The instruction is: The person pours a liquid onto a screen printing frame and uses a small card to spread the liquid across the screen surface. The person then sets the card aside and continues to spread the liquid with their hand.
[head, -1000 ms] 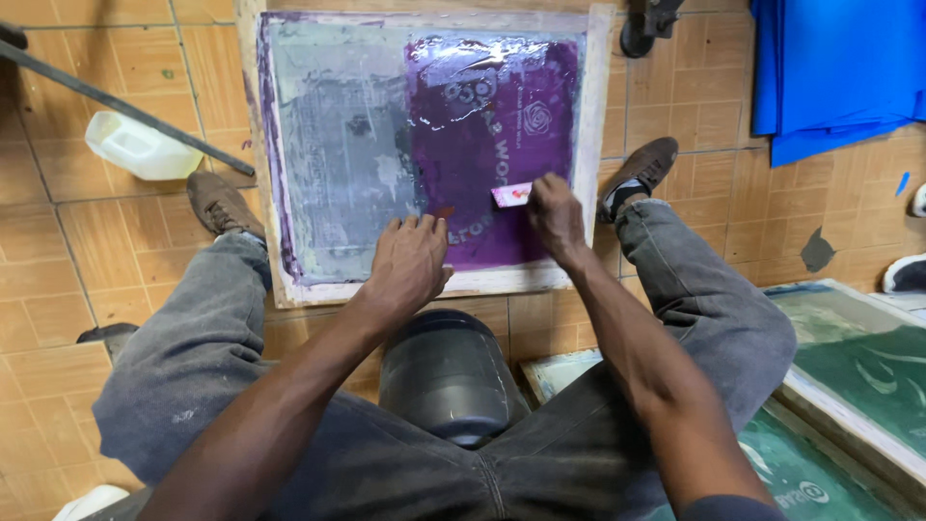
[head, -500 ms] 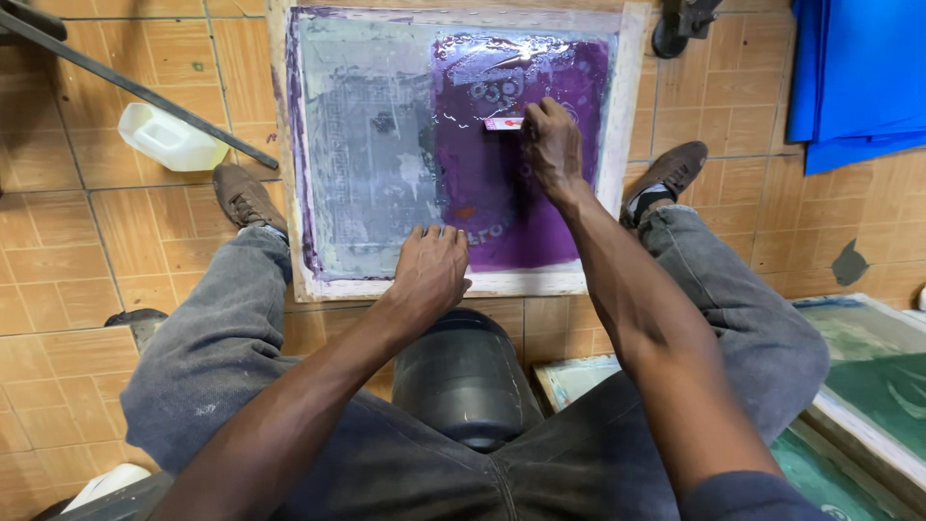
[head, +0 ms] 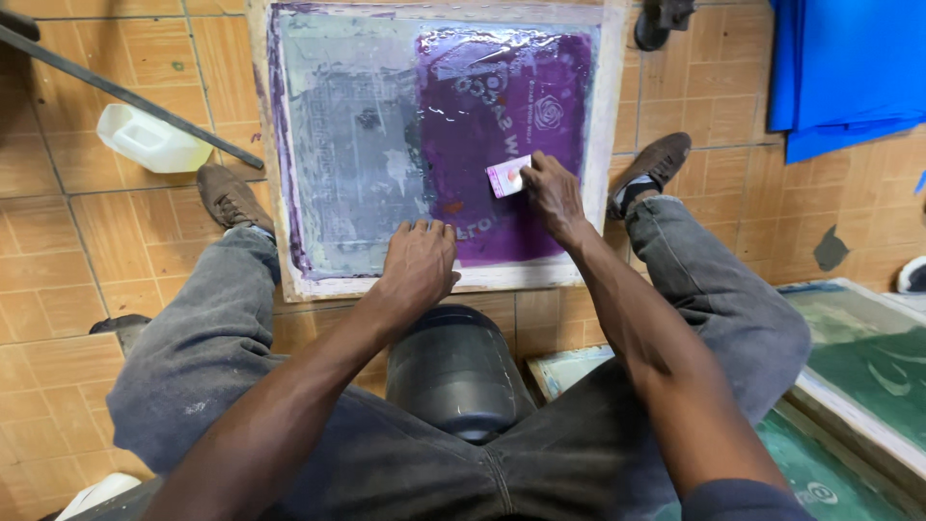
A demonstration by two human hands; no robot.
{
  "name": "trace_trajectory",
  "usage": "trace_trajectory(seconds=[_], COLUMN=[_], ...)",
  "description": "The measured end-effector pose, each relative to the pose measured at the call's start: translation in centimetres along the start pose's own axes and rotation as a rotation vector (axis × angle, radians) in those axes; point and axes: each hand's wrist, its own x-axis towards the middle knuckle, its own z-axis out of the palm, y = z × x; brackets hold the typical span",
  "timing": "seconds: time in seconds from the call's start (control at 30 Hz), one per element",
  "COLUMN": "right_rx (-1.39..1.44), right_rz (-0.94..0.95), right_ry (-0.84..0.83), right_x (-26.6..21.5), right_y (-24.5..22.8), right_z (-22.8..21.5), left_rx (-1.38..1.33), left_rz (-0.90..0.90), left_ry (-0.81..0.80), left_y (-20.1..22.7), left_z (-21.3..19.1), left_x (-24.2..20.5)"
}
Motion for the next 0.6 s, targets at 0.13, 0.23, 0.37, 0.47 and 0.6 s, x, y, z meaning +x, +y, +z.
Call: trace_trajectory(seconds=[0.13, 0.23, 0.37, 0.47, 0.6], right_rx=[0.015, 0.026, 0.063, 0.144, 0.263], right_rz=[0.033, 0.105, 0.218, 0.234, 0.278], right_ry=[-0.072, -0.103, -0.038, 0.032, 0.091], right_x=[-4.3, -6.9, -7.8, -5.7, -0.3], right_y=[0.6, 1.3, 1.7, 2.5, -0.9], right_z=[-1.0, -0.9, -0.6, -1.4, -5.3], left_rx=[-0.012, -0.009, -0.005, -0.002, 0.016], left_rz=[-0.01, -0.013, 0.0, 0.014, 0.005], left_ry=[-0.03, -0.019, 0.013, 0.01, 0.024], left_y=[0.2, -0.2, -0.2, 0.3, 0.5], left_z=[-0.3, -0.1, 0.0, -1.0, -0.6], left_x=[-0.2, 0.0, -0.1, -0.7, -0.8])
